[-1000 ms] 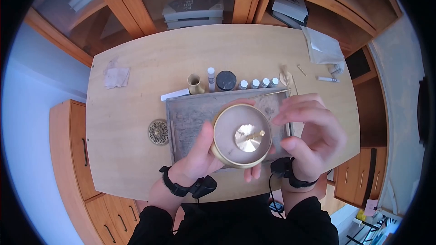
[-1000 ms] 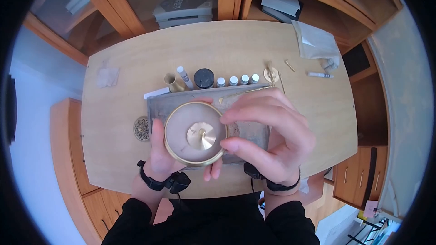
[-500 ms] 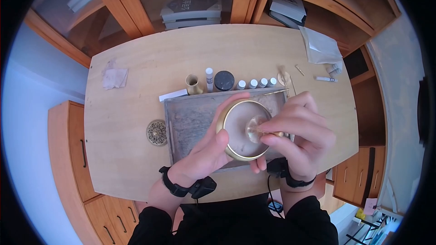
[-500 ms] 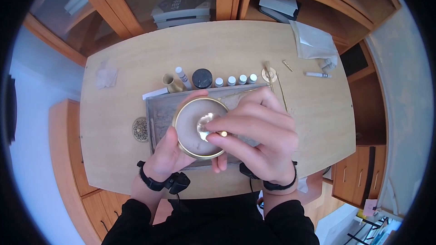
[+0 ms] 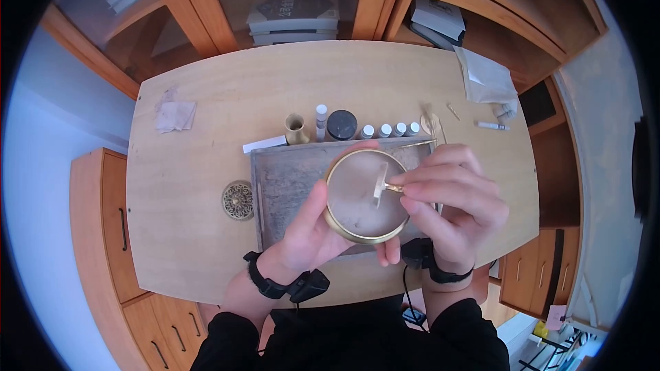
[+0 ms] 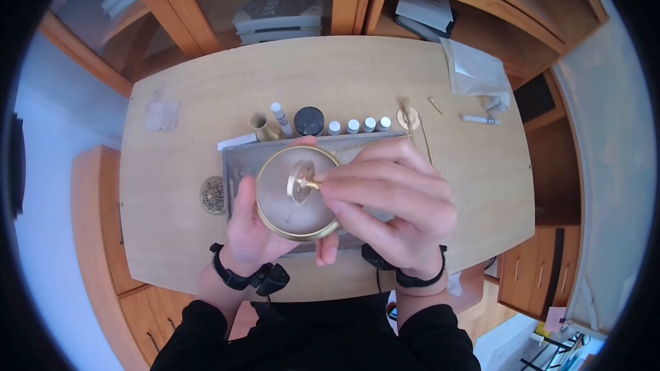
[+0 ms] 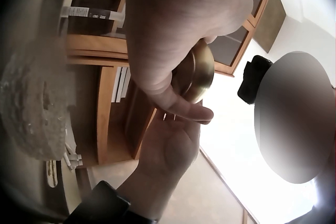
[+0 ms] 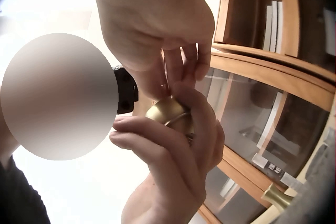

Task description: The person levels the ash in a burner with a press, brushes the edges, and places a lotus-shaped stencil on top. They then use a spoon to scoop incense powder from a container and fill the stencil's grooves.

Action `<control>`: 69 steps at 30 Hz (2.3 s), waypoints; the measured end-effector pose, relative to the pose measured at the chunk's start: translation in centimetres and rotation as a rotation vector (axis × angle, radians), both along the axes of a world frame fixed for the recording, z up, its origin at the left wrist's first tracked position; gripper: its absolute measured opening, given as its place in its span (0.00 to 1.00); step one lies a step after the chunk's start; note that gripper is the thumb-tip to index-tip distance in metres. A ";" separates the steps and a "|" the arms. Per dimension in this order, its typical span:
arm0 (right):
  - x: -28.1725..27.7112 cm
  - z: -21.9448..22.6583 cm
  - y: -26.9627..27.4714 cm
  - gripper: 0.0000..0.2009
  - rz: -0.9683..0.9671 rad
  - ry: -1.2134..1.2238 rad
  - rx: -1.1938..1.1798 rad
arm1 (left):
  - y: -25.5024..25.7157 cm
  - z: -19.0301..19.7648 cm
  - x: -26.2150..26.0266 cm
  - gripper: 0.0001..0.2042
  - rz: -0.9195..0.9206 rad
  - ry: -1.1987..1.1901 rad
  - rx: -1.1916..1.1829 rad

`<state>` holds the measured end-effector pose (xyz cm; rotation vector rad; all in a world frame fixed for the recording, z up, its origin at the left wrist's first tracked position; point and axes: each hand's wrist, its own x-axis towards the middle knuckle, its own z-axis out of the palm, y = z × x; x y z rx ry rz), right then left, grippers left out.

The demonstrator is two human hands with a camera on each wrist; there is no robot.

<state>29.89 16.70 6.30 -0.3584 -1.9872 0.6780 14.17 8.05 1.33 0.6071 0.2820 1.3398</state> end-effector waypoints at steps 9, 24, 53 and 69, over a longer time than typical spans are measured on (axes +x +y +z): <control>-0.4 -0.5 0.2 0.09 0.046 0.145 -0.037 | 0.1 -0.7 -0.5 0.36 -0.067 -0.093 0.064; 0.2 -0.5 0.1 0.09 0.052 0.072 0.025 | 0.5 -0.5 -0.4 0.35 -0.113 0.052 -0.019; 0.1 -0.5 0.1 0.11 0.079 0.023 0.061 | 0.4 -0.8 -0.1 0.35 -0.018 0.101 -0.012; -0.5 -0.8 0.2 0.10 0.021 0.033 0.026 | 0.1 -0.6 -0.5 0.37 -0.051 0.090 -0.004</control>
